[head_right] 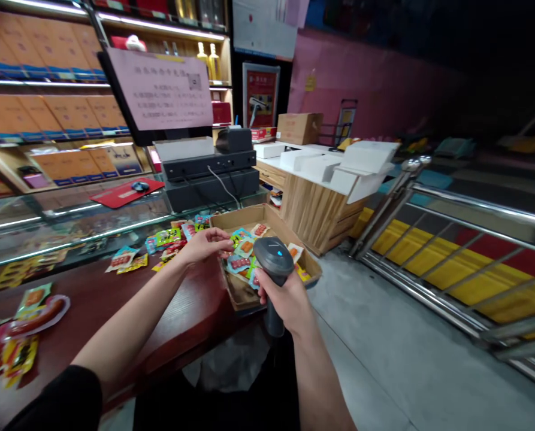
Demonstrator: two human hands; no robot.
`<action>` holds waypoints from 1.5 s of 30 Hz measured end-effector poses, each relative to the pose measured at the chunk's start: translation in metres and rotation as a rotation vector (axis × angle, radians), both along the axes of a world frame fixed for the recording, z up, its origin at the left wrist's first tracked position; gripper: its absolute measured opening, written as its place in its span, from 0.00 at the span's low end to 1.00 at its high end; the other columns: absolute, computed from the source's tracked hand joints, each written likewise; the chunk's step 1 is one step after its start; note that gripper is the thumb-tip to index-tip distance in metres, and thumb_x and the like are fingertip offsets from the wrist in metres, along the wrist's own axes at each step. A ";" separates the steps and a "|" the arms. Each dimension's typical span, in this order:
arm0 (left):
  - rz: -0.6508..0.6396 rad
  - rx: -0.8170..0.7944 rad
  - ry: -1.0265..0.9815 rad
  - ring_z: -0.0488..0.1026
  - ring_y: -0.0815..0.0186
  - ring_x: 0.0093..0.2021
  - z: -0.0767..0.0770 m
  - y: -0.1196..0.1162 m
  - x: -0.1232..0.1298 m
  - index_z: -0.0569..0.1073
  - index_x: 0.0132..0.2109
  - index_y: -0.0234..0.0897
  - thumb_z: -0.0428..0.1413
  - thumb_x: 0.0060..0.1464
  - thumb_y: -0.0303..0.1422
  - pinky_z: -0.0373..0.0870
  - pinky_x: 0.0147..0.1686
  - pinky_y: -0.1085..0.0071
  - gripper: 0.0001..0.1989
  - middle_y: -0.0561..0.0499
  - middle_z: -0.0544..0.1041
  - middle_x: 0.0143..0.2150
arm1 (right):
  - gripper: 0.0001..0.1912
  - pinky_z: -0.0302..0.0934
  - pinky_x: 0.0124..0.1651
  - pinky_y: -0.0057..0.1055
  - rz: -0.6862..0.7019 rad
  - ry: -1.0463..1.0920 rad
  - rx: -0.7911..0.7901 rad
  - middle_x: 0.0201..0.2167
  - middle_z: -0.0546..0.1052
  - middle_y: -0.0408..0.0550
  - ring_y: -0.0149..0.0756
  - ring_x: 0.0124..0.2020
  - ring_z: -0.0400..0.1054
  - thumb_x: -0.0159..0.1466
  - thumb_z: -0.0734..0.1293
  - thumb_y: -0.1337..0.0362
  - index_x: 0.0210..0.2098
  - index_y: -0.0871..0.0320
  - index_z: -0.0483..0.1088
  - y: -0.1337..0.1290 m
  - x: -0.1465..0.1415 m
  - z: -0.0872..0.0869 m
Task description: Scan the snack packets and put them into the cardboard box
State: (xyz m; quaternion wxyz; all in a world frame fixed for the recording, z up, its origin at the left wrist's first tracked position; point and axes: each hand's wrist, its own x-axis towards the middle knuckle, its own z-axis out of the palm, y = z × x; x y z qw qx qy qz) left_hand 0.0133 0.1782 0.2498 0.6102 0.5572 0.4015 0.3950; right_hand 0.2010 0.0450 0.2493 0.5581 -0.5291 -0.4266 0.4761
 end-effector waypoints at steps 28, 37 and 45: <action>0.520 0.556 1.284 0.54 0.46 0.66 -0.123 -0.003 -0.270 0.70 0.60 0.44 0.56 0.57 0.38 0.55 0.61 0.48 0.24 0.42 0.60 0.67 | 0.18 0.58 0.18 0.26 0.550 -0.084 -0.045 0.16 0.70 0.40 0.28 0.15 0.63 0.53 0.73 0.52 0.31 0.60 0.69 0.066 -0.218 -0.026; 0.409 0.416 1.436 0.66 0.55 0.54 -0.097 -0.034 -0.245 0.75 0.53 0.41 0.47 0.64 0.38 0.62 0.51 0.62 0.17 0.42 0.74 0.50 | 0.18 0.58 0.17 0.25 0.550 -0.063 -0.083 0.14 0.70 0.40 0.28 0.13 0.62 0.53 0.73 0.52 0.29 0.61 0.69 0.063 -0.214 -0.038; 0.361 0.364 1.570 0.66 0.50 0.54 -0.078 -0.068 -0.221 0.74 0.44 0.35 0.54 0.57 0.36 0.63 0.49 0.57 0.12 0.39 0.75 0.48 | 0.17 0.58 0.17 0.25 0.640 -0.065 -0.129 0.13 0.70 0.40 0.29 0.13 0.63 0.52 0.73 0.53 0.31 0.60 0.69 0.042 -0.201 -0.049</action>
